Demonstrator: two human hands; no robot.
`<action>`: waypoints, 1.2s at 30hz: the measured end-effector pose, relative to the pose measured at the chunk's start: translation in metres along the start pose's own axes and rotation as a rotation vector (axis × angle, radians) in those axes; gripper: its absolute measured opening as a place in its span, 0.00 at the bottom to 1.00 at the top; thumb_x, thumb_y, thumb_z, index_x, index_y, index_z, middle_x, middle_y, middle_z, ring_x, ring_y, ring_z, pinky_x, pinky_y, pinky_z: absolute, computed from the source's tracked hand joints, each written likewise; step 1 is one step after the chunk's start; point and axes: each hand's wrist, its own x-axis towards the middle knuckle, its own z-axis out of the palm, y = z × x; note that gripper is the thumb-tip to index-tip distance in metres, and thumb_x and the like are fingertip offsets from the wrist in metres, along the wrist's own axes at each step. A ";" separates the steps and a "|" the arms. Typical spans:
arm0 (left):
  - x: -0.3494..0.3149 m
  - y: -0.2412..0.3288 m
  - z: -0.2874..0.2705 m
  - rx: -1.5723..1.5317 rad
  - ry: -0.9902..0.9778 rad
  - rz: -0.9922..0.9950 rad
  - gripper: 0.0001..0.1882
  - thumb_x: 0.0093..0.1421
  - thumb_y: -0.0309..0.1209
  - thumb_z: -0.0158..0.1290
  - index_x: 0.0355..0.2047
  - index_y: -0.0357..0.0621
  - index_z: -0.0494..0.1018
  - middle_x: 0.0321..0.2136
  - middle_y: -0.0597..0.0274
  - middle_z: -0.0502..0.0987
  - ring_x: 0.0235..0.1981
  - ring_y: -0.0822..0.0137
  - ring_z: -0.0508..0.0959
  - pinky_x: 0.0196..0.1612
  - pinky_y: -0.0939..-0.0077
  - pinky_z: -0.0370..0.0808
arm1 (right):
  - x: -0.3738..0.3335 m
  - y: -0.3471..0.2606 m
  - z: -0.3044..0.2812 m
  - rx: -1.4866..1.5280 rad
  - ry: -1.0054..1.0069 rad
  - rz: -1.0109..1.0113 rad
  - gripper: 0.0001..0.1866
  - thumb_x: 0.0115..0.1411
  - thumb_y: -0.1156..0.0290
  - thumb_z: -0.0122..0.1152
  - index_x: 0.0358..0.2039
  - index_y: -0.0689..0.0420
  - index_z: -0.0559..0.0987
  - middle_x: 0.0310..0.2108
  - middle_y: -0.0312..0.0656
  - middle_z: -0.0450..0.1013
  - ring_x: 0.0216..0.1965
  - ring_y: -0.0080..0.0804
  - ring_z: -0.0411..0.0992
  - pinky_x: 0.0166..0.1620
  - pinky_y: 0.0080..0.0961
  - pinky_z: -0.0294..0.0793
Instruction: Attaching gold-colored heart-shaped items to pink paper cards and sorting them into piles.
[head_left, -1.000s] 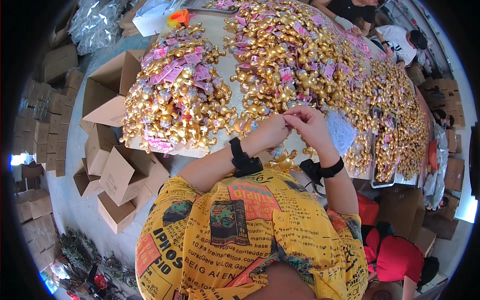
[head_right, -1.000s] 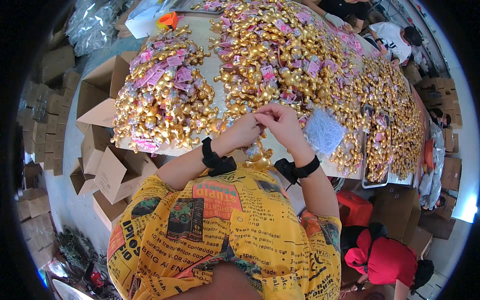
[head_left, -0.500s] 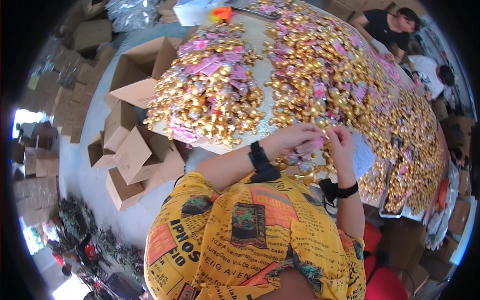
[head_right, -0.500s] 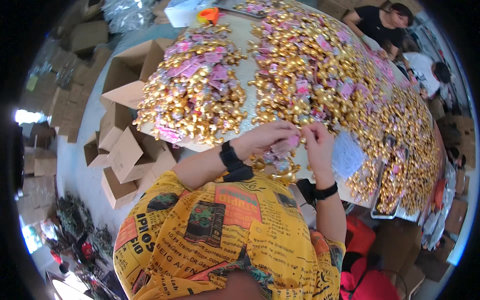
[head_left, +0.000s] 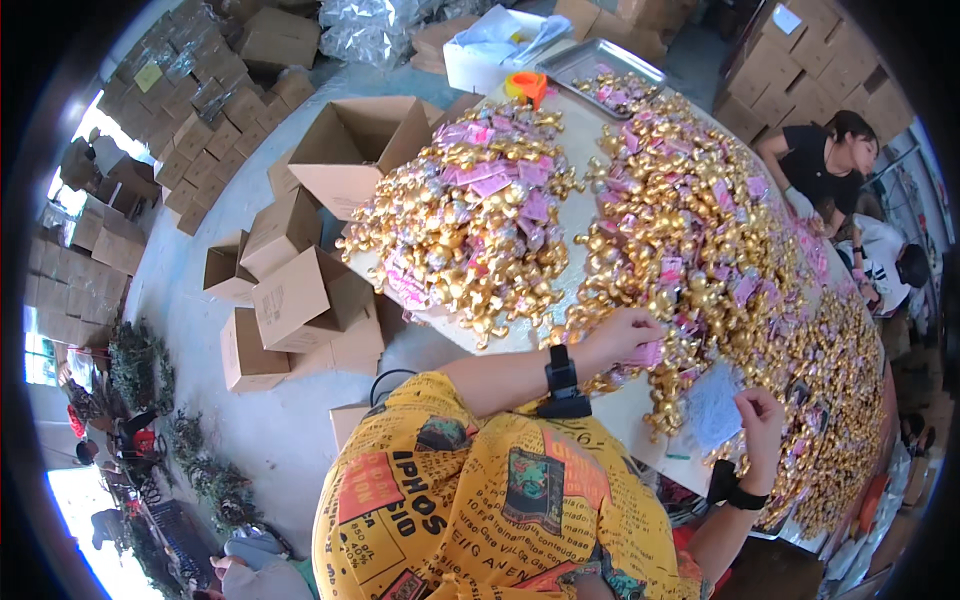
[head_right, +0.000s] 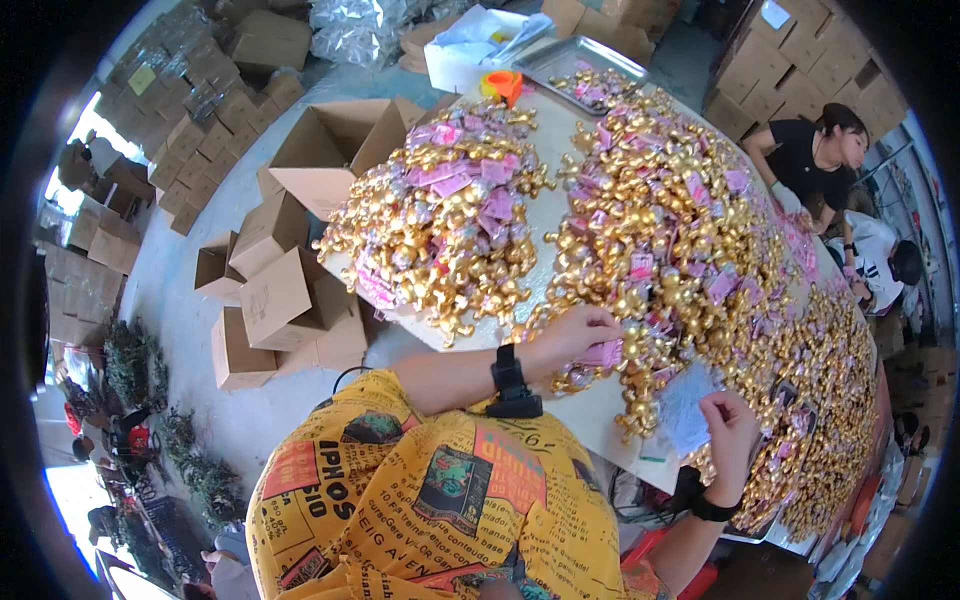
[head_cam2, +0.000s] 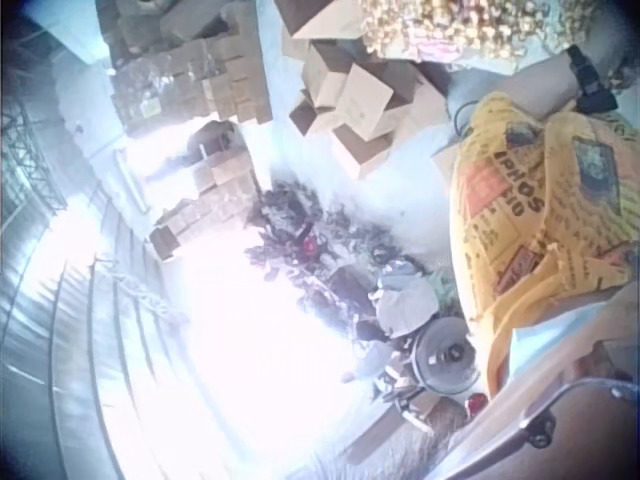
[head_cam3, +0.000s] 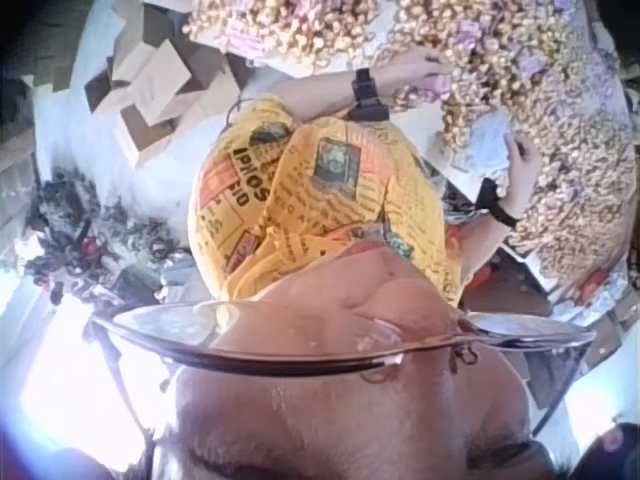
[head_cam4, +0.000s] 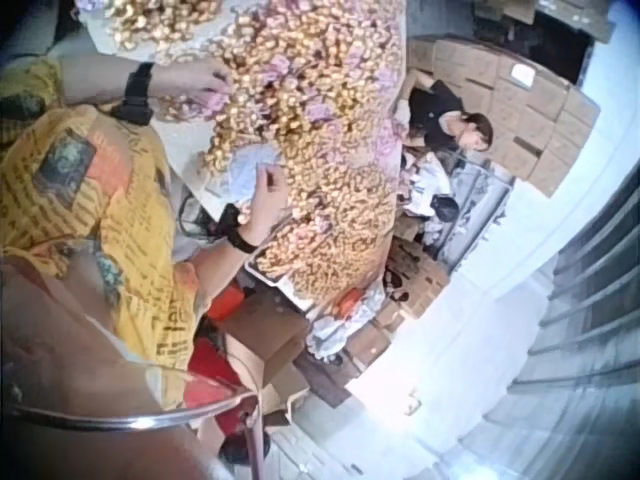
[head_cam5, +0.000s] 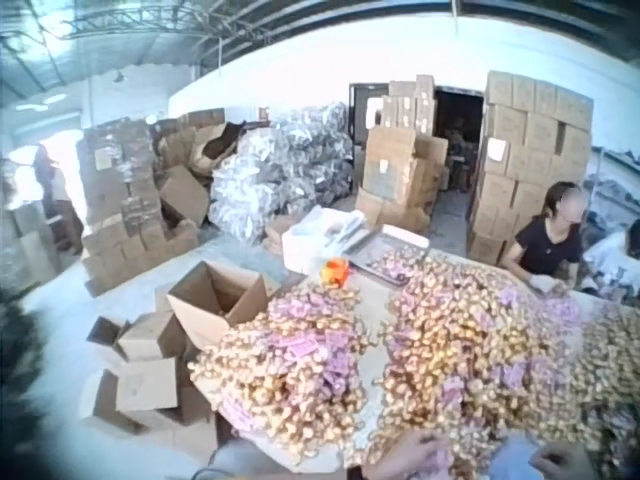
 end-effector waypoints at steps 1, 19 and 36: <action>0.000 -0.002 0.004 0.040 0.040 0.084 0.06 0.56 0.30 0.52 0.27 0.40 0.73 0.23 0.65 0.74 0.24 0.76 0.71 0.28 0.79 0.69 | 0.003 0.000 0.004 0.051 -0.034 -0.054 0.04 0.51 0.76 0.60 0.23 0.63 0.75 0.20 0.32 0.67 0.21 0.17 0.63 0.24 0.15 0.60; 0.016 0.001 0.040 0.300 0.276 0.437 0.06 0.59 0.28 0.45 0.30 0.37 0.63 0.21 0.59 0.67 0.24 0.69 0.66 0.29 0.72 0.66 | 0.030 -0.023 0.016 -0.205 0.092 -0.415 0.03 0.51 0.77 0.57 0.27 0.63 0.74 0.23 0.41 0.66 0.23 0.31 0.67 0.27 0.23 0.65; 0.015 0.050 0.053 0.153 0.064 0.283 0.06 0.61 0.29 0.45 0.29 0.40 0.64 0.13 0.69 0.65 0.10 0.79 0.62 0.12 0.85 0.59 | 0.047 -0.037 0.070 0.359 -0.010 -0.152 0.05 0.53 0.74 0.59 0.26 0.62 0.75 0.18 0.33 0.69 0.19 0.17 0.64 0.22 0.16 0.62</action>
